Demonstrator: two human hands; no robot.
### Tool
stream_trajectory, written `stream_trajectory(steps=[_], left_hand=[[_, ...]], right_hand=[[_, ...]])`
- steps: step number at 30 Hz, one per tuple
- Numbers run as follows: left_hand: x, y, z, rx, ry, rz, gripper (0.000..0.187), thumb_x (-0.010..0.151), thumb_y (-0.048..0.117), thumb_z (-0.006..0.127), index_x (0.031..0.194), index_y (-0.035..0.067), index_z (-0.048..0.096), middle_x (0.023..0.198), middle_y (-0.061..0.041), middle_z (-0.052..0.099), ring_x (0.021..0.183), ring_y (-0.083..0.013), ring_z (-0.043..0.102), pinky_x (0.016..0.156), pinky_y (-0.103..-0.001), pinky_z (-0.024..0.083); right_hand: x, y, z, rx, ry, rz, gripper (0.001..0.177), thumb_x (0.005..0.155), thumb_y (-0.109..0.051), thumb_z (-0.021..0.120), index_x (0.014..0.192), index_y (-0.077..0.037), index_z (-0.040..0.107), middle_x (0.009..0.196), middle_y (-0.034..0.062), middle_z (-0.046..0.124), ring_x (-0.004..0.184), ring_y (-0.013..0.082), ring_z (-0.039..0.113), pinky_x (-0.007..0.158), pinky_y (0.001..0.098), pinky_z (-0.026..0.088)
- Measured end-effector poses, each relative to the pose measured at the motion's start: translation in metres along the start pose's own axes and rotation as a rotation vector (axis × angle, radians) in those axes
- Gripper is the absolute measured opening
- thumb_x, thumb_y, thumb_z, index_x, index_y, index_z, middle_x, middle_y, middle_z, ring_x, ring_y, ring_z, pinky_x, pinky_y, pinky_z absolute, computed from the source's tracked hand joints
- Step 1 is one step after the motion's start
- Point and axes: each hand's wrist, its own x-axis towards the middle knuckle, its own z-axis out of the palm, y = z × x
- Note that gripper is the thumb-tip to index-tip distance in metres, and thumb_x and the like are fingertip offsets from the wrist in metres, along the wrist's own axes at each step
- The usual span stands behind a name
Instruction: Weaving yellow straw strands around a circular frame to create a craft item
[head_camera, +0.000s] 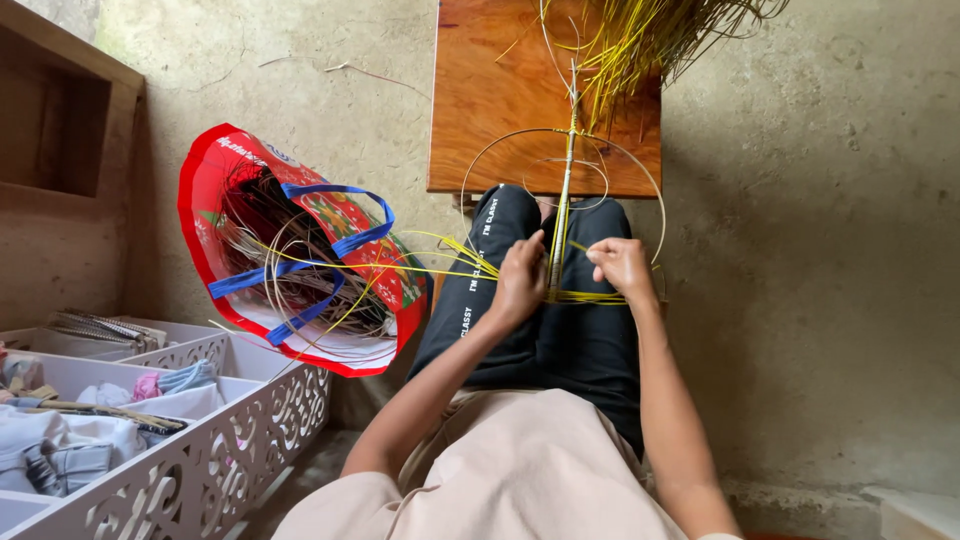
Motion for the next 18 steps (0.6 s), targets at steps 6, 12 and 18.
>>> stream_trajectory(steps=[6, 12, 18], left_hand=[[0.037, -0.079, 0.046, -0.182, -0.313, -0.616, 0.059, 0.092, 0.025, 0.065, 0.150, 0.019, 0.053, 0.124, -0.014, 0.073, 0.122, -0.0369, 0.065, 0.102, -0.052, 0.052], [0.039, -0.094, 0.078, -0.536, -0.223, -0.838, 0.058, 0.083, 0.010, 0.071, 0.140, 0.009, 0.061, 0.105, -0.026, 0.072, 0.090, -0.0322, 0.075, 0.079, -0.044, 0.064], [0.037, -0.072, 0.061, -0.654, -0.186, -0.857, 0.045, 0.088, 0.005, 0.065, 0.132, -0.002, 0.065, 0.093, -0.020, 0.071, 0.080, -0.0202, 0.071, 0.070, -0.038, 0.065]], right_hand=[[0.027, 0.030, 0.018, -0.478, -0.014, 0.177, 0.017, 0.082, -0.031, 0.076, 0.095, -0.039, 0.082, 0.071, -0.0073, 0.075, 0.072, 0.0180, 0.074, 0.069, 0.0292, 0.058], [0.015, -0.015, 0.012, -0.553, -0.083, 0.221, 0.018, 0.084, -0.034, 0.073, 0.099, -0.038, 0.082, 0.088, -0.0057, 0.079, 0.098, 0.0236, 0.074, 0.093, 0.0381, 0.058], [0.006, -0.034, 0.014, -0.566, -0.077, 0.238, 0.018, 0.085, -0.033, 0.073, 0.101, -0.039, 0.081, 0.103, -0.0061, 0.079, 0.107, 0.0273, 0.072, 0.097, 0.0422, 0.057]])
